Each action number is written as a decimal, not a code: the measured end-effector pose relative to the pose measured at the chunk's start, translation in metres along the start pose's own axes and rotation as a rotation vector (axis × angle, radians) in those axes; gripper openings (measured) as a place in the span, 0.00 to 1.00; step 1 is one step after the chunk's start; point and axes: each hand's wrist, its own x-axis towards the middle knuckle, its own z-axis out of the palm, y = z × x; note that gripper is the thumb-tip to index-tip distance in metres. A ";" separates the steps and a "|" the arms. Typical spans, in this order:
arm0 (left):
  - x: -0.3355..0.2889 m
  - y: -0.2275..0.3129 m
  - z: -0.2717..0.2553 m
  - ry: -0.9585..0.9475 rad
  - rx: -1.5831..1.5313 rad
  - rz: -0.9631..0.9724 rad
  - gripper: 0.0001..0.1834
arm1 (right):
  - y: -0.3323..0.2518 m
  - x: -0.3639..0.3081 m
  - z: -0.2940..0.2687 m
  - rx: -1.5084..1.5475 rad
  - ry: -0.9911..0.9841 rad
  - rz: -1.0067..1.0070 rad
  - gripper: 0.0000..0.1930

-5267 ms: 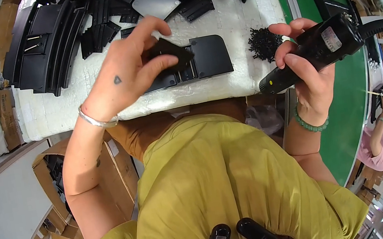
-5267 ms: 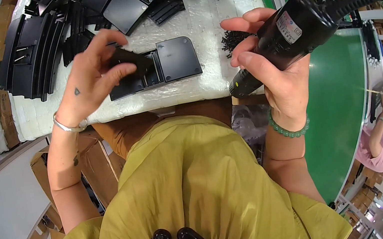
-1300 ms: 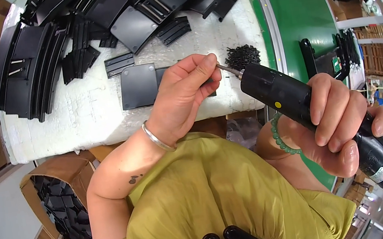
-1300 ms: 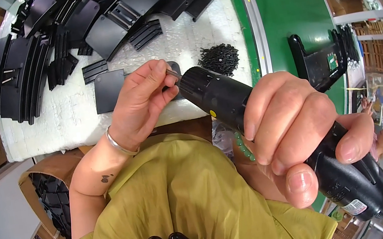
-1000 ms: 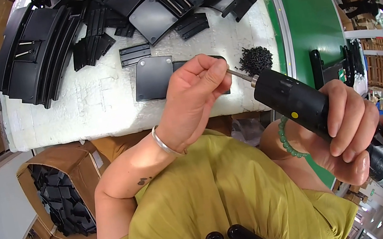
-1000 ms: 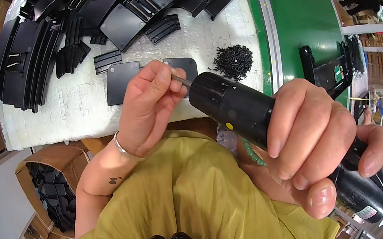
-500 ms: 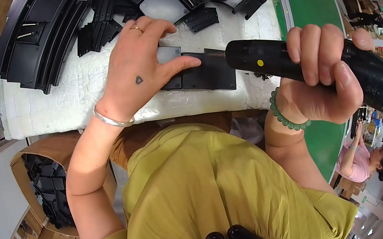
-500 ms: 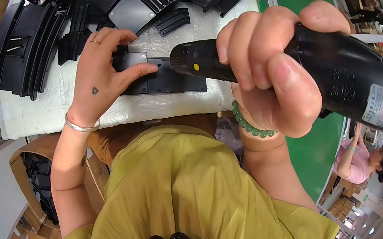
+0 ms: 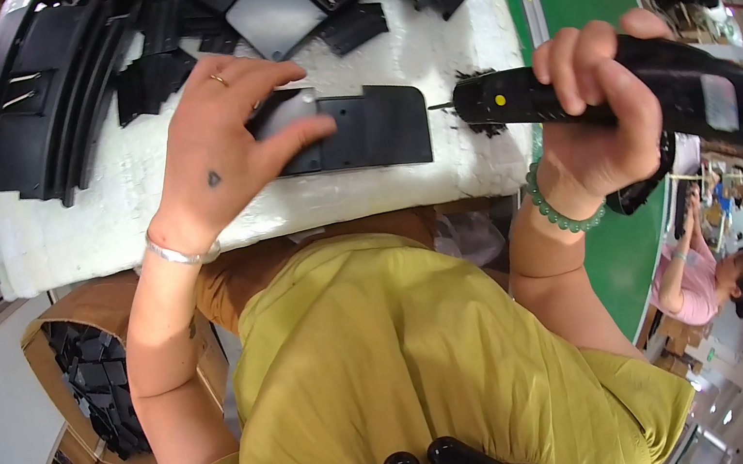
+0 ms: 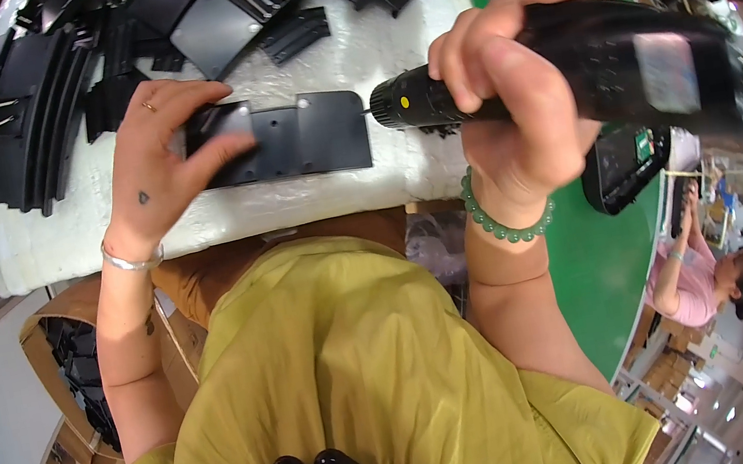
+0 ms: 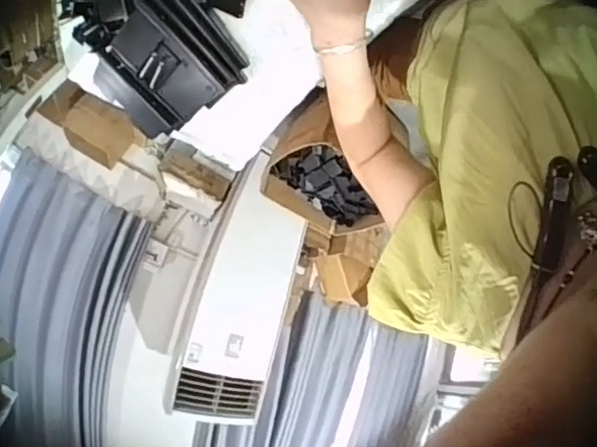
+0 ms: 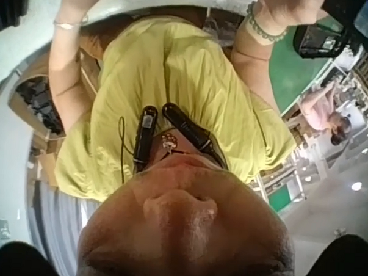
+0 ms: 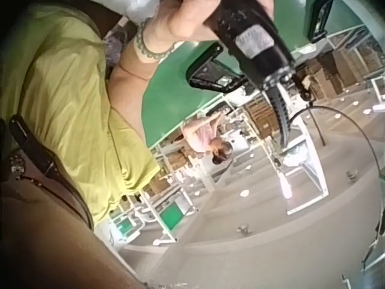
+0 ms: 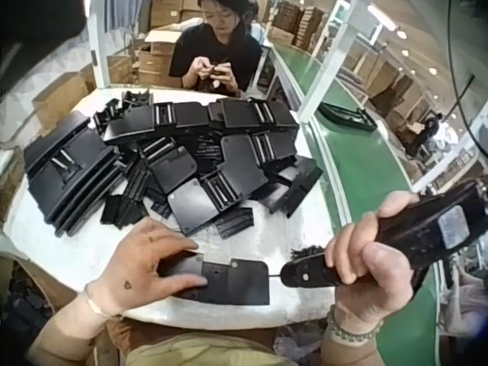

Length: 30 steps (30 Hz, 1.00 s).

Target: Use an electric screwdriver to assemble small black plastic housing components by picking and driving screws.

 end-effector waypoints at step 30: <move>0.024 0.052 0.063 -0.045 -0.276 0.196 0.10 | -0.043 -0.022 -0.026 0.273 0.040 -0.110 0.23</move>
